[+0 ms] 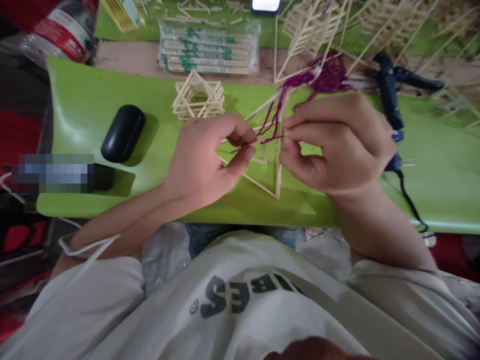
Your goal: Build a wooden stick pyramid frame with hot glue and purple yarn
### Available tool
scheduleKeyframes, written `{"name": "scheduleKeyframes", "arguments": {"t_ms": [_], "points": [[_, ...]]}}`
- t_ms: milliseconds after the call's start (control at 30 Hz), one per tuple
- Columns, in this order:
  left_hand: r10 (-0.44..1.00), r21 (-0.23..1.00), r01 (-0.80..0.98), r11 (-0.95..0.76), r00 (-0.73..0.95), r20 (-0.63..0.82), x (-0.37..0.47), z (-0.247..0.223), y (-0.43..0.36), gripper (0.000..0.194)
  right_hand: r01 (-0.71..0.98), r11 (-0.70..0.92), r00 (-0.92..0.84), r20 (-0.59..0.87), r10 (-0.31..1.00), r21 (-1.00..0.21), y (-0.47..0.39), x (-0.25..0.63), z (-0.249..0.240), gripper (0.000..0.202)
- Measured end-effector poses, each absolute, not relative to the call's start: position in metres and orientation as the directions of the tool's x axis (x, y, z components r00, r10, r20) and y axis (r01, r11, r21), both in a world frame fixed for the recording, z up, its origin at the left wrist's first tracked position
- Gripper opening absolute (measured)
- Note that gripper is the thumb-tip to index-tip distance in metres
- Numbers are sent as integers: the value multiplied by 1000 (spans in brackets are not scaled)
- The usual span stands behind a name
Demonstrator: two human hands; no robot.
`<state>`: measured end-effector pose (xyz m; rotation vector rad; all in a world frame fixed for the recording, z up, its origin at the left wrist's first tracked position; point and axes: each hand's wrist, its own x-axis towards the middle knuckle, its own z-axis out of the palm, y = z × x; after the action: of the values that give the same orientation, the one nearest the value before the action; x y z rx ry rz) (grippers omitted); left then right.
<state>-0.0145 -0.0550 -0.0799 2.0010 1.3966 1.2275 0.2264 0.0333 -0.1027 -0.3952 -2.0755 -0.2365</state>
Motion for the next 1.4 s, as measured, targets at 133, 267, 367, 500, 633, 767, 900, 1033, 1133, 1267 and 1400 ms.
{"name": "scheduleKeyframes", "arguments": {"t_ms": [133, 267, 367, 500, 633, 767, 900, 1033, 1133, 1267, 1400], "points": [[895, 672, 617, -410, 131, 426, -17, -76, -60, 2, 361, 933, -483, 853, 197, -12, 32, 229, -98, 8], [870, 666, 580, -470, 177, 459, -18, -77, -59, 11, 424, 899, -523, 779, 345, -114, 32, 236, -100, 13], [866, 731, 476, -489, 166, 472, -18, -77, -57, 16, 472, 871, -513, 760, 398, -138, 33, 238, -103, 18], [889, 825, 338, -453, 98, 447, -17, -79, -57, 13, 402, 913, -455, 848, 272, -77, 35, 231, -104, 6], [943, 936, 118, -332, 58, 327, -15, -83, -55, 3, 370, 929, -427, 883, 196, -28, 33, 223, -99, 7], [968, 969, -169, -181, 145, 206, -11, -85, -50, 10, 363, 930, -460, 857, 234, -59, 25, 222, -93, 12], [962, 940, -328, -96, 213, 173, -9, -87, -48, 13, 400, 911, -475, 826, 303, -104, 19, 224, -92, 13], [931, 918, -396, -24, 324, 165, -11, -87, -47, 19, 380, 918, -453, 843, 290, -111, 19, 222, -94, 11], [910, 920, -391, -5, 380, 166, -13, -85, -46, 23, 389, 910, -460, 825, 329, -146, 20, 221, -96, 14], [875, 902, -432, 22, 444, 192, -13, -88, -43, 23, 370, 920, -441, 846, 299, -132, 21, 221, -97, 13], [874, 880, -473, 31, 440, 206, -13, -90, -42, 18, 359, 922, -447, 840, 307, -145, 21, 222, -97, 14]]}}
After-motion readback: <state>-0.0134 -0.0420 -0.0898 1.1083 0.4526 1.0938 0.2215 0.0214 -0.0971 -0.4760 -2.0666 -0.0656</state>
